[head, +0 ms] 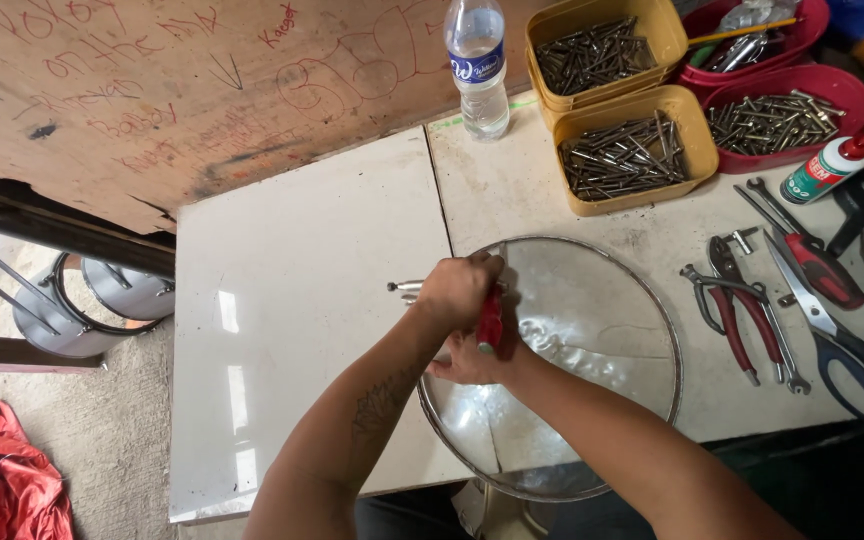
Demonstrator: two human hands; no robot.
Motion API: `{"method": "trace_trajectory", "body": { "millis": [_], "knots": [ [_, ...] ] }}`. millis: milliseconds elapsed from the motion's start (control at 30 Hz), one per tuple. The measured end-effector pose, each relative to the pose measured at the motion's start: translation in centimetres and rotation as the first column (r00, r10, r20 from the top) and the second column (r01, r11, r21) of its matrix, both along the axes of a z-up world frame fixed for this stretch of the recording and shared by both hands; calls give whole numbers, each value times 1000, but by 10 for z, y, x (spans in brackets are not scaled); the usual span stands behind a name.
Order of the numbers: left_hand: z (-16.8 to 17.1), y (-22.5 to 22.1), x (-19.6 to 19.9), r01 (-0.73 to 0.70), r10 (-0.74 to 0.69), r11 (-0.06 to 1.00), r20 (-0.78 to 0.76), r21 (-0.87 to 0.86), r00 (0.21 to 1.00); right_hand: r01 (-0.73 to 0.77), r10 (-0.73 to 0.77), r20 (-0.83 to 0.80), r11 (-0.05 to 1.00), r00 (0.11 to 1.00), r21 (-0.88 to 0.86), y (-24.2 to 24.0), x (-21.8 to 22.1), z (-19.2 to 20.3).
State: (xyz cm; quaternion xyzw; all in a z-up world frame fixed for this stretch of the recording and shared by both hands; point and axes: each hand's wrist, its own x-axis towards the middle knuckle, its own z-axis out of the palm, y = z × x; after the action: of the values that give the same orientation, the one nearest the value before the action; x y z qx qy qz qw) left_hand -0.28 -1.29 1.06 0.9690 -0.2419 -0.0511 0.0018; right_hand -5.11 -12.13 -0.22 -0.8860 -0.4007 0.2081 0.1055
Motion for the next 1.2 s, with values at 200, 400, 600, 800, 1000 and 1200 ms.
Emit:
{"method": "trace_trajectory", "body": {
  "millis": [200, 400, 600, 800, 1000, 1200],
  "knots": [
    [-9, 5, 12, -182, 157, 953, -116, -244, 981, -7, 14, 51, 992, 999, -126, 13, -1, -100],
    [8, -1, -1, 33, -33, 999, -6, -16, 999, 20, -20, 26, 1000, 999, 6, 6, -2, -33],
    [-8, 5, 8, -108, 97, 973, -65, -206, 993, 41, -38, 25, 991, 999, -130, 2, -7, -3],
    [9, -3, 1, 17, -17, 1000, -4, -15, 1000, 52, -54, -28, 996, 998, -73, 12, 0, -21],
    [5, -2, 2, -46, 40, 991, -54, -126, 998, 43, -43, 2, 995, 999, -89, 9, -5, -46],
    [0, -7, 3, 40, -41, 999, -16, -12, 999, 15, -15, -8, 999, 1000, -49, 13, -3, -51]
  ]
}}
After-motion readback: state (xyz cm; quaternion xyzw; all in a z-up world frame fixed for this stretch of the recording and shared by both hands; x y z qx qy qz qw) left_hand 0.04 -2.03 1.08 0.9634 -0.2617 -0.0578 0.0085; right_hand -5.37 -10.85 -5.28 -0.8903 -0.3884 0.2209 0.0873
